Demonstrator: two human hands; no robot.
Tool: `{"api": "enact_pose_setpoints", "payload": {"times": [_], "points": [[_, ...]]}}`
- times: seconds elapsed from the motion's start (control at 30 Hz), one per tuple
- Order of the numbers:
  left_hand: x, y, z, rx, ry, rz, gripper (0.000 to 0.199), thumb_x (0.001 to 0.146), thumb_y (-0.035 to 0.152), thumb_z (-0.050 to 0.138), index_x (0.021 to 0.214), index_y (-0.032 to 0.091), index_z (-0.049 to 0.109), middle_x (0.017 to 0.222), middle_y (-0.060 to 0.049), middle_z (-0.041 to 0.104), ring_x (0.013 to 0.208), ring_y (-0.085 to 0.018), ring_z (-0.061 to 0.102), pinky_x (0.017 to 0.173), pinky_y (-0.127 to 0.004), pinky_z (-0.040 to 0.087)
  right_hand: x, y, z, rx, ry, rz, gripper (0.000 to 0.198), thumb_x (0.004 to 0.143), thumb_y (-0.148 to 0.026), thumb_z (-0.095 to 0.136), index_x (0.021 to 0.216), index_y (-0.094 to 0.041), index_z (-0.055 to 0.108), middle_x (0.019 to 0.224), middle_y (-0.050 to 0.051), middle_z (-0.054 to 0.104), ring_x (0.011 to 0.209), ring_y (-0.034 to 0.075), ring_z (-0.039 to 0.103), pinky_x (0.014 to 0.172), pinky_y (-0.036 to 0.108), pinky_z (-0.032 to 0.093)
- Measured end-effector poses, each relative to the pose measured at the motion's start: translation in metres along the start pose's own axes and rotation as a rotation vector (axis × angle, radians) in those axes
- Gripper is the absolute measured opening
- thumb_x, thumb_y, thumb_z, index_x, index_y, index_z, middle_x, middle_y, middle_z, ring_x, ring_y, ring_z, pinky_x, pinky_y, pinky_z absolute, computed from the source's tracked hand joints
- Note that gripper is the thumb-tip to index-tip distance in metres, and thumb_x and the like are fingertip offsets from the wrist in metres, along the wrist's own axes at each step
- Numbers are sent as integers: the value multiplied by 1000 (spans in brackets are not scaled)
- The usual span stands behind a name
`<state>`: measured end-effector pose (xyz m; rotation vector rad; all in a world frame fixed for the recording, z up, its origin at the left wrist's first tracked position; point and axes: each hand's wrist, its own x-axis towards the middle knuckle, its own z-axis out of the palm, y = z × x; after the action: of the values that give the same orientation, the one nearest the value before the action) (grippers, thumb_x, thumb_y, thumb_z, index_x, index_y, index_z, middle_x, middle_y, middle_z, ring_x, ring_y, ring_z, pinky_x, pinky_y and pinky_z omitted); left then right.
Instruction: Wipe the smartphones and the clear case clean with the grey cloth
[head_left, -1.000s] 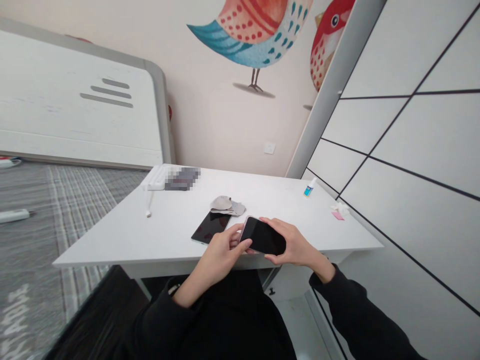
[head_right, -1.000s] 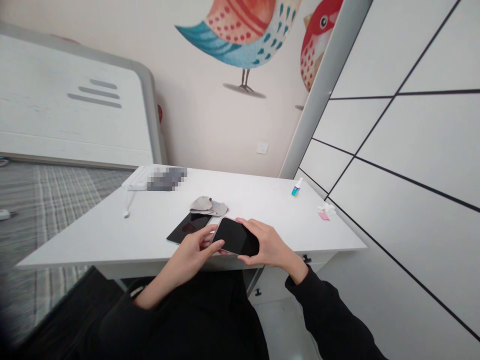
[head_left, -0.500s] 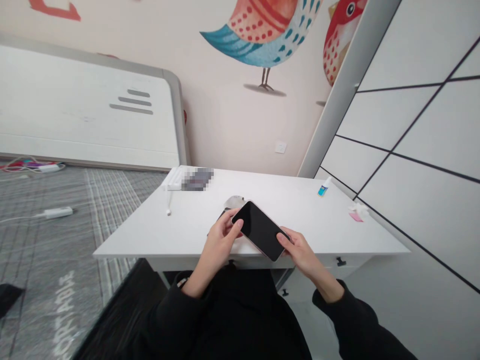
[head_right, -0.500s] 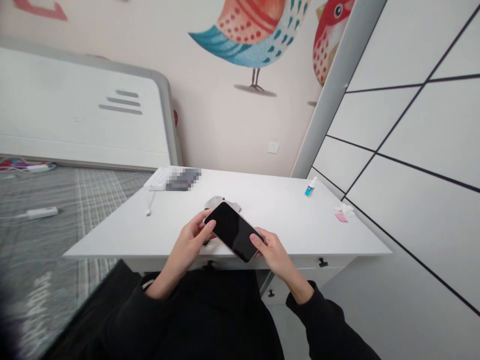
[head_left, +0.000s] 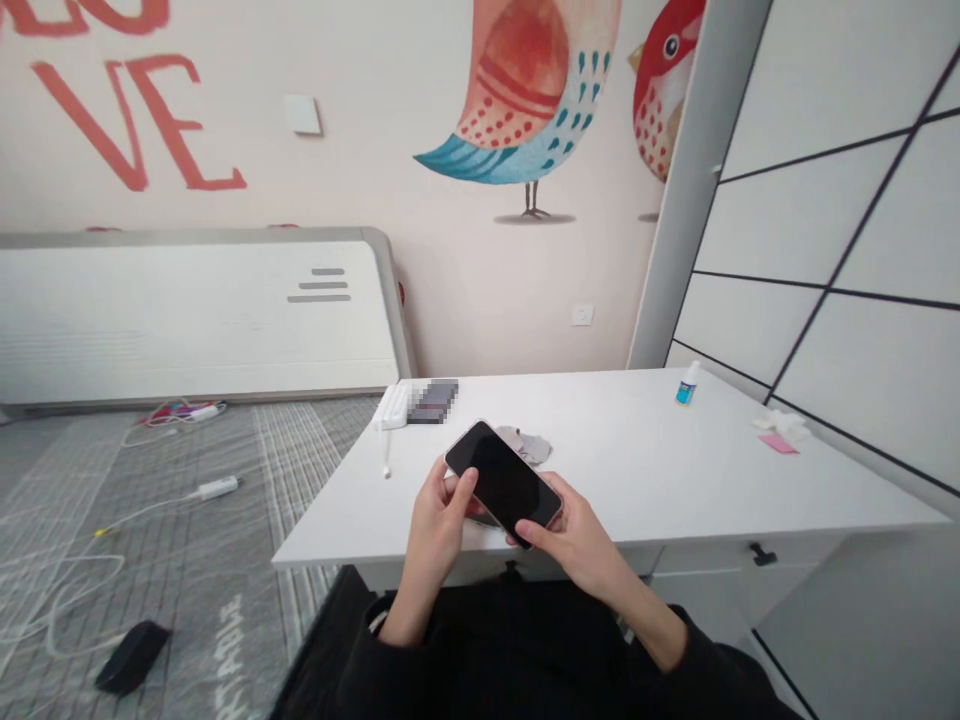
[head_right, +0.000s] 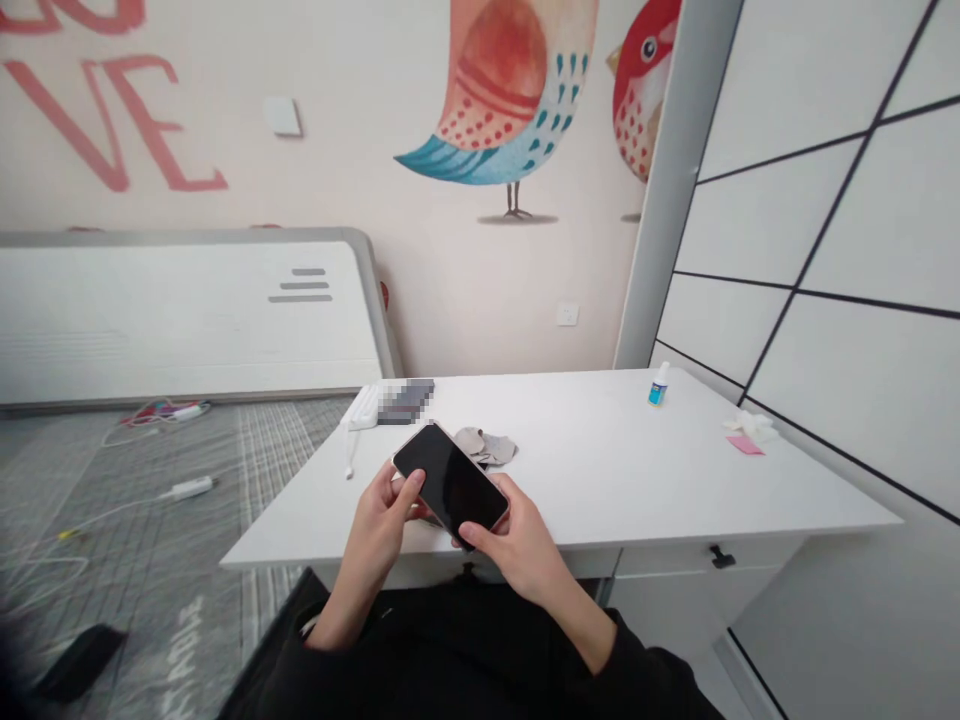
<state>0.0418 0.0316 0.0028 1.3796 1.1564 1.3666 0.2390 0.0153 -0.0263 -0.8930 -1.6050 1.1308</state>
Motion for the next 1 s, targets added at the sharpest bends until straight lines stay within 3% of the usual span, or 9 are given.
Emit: {"api": "enact_pose_setpoints", "payload": {"times": [0.1, 0.23, 0.33, 0.43, 0.5, 0.57, 0.67, 0.87, 1.0], "points": [[11, 5, -21, 55, 39, 6, 66, 83, 68, 66, 124, 19, 52, 80, 0, 72, 72, -19, 72, 68, -31, 60, 17, 2, -2, -89, 25, -56, 49, 96, -58, 62, 131, -25, 53, 102, 7, 76, 85, 25, 77, 73, 38, 63], [37, 6, -55, 186, 105, 1, 70, 77, 71, 66, 121, 18, 52, 79, -1, 71, 70, -20, 70, 61, -30, 57, 56, 5, -20, -322, 142, -136, 26, 103, -43, 58, 120, -24, 64, 125, 10, 72, 121, 27, 67, 108, 50, 52], [57, 1, -69, 320, 108, -10, 65, 74, 69, 65, 112, 18, 57, 73, -2, 69, 64, -20, 67, 56, -29, 53, 82, 13, -25, -514, 159, -175, 34, 99, -41, 67, 127, -21, 65, 146, 12, 59, 137, 32, 54, 116, 59, 41], [71, -7, -74, 463, 116, -9, 59, 81, 64, 58, 114, 16, 60, 78, -4, 70, 67, -21, 69, 55, -30, 53, 94, 25, -16, -651, 92, -200, 44, 99, -41, 68, 138, -22, 60, 153, 12, 52, 137, 32, 53, 114, 59, 44], [79, -11, -74, 561, 119, 0, 54, 88, 59, 52, 119, 15, 61, 87, -7, 73, 76, -25, 72, 61, -34, 56, 96, 31, -10, -715, 28, -203, 42, 99, -40, 67, 137, -22, 61, 149, 12, 55, 132, 31, 57, 110, 57, 48], [85, -13, -72, 652, 122, 26, 48, 95, 52, 49, 123, 14, 61, 106, -13, 75, 98, -28, 73, 79, -40, 59, 95, 35, -11, -763, -22, -196, 40, 100, -40, 67, 134, -21, 62, 145, 11, 58, 128, 29, 60, 107, 55, 51], [92, -14, -68, 768, 93, 67, 41, 102, 43, 49, 128, 14, 63, 135, -16, 68, 128, -27, 64, 107, -46, 50, 89, 39, -31, -810, -47, -187, 38, 100, -39, 66, 134, -21, 62, 144, 11, 59, 126, 28, 61, 106, 53, 52], [103, -16, -47, 985, -60, 38, 39, 105, 44, 53, 131, 16, 64, 115, -9, 74, 101, -22, 72, 97, -46, 56, 56, 50, -92, -892, 43, -176, 39, 101, -38, 66, 136, -22, 62, 149, 11, 56, 134, 31, 56, 112, 58, 47], [111, -20, -19, 1126, -152, 38, 35, 101, 42, 62, 124, 16, 65, 111, -7, 72, 99, -21, 71, 93, -45, 59, 35, 52, -103, -975, 149, -157, 41, 101, -37, 66, 138, -22, 61, 151, 11, 54, 139, 32, 52, 116, 61, 42]]}}
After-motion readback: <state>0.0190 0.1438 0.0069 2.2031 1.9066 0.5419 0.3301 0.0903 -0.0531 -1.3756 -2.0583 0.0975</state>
